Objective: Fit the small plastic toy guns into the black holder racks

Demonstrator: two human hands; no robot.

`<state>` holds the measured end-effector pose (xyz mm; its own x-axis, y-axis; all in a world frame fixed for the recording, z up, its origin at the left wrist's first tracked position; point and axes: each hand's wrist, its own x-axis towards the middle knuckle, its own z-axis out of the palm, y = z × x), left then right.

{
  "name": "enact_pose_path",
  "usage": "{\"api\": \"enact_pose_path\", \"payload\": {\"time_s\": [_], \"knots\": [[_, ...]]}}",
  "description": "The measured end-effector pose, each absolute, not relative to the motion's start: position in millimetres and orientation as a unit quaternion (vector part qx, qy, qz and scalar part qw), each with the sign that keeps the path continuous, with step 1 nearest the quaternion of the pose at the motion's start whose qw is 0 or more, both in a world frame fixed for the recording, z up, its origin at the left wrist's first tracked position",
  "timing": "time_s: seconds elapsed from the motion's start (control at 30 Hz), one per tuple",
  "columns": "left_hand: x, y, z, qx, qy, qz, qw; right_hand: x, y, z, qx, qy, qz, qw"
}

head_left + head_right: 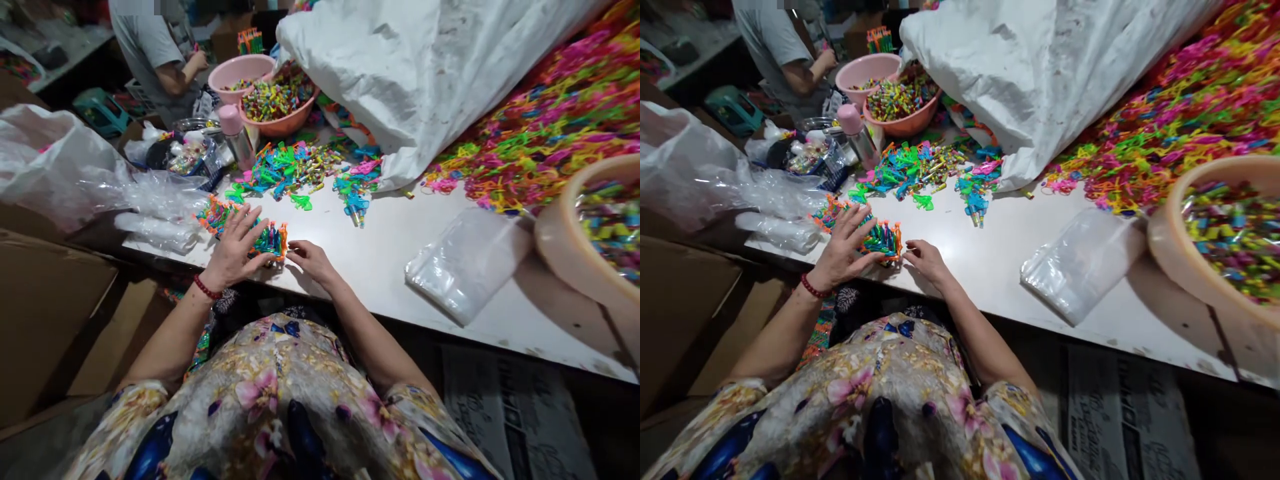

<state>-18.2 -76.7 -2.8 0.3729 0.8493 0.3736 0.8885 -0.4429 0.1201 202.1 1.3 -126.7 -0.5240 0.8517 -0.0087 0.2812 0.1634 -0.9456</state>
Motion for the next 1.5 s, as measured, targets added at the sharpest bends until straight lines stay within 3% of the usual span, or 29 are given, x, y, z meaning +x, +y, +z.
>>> {"api": "enact_pose_path", "payload": {"time_s": [0.13, 0.27, 0.47, 0.9, 1.33, 1.5], "knots": [[-4, -94, -6, -0.804, -0.563, -0.164, 0.093, 205, -15, -124, -0.398, -0.680, 0.528, 0.318], [21, -84, -3, -0.808, -0.580, -0.077, 0.067, 193, -8, -121, -0.366, -0.642, 0.558, 0.378], [36, -63, -8, -0.777, -0.627, -0.015, 0.043, 176, 16, -114, -0.282, -0.583, 0.695, 0.312], [25, -63, -11, -0.785, -0.617, -0.014, 0.048, 177, 18, -114, -0.218, -0.516, 0.781, 0.276], [3, -65, -14, -0.806, -0.588, -0.027, 0.056, 163, 21, -128, -0.171, -0.563, 0.759, 0.278], [-23, -66, -8, -0.864, -0.503, -0.019, 0.014, 164, -2, -133, -0.211, -0.602, 0.712, 0.292]]}}
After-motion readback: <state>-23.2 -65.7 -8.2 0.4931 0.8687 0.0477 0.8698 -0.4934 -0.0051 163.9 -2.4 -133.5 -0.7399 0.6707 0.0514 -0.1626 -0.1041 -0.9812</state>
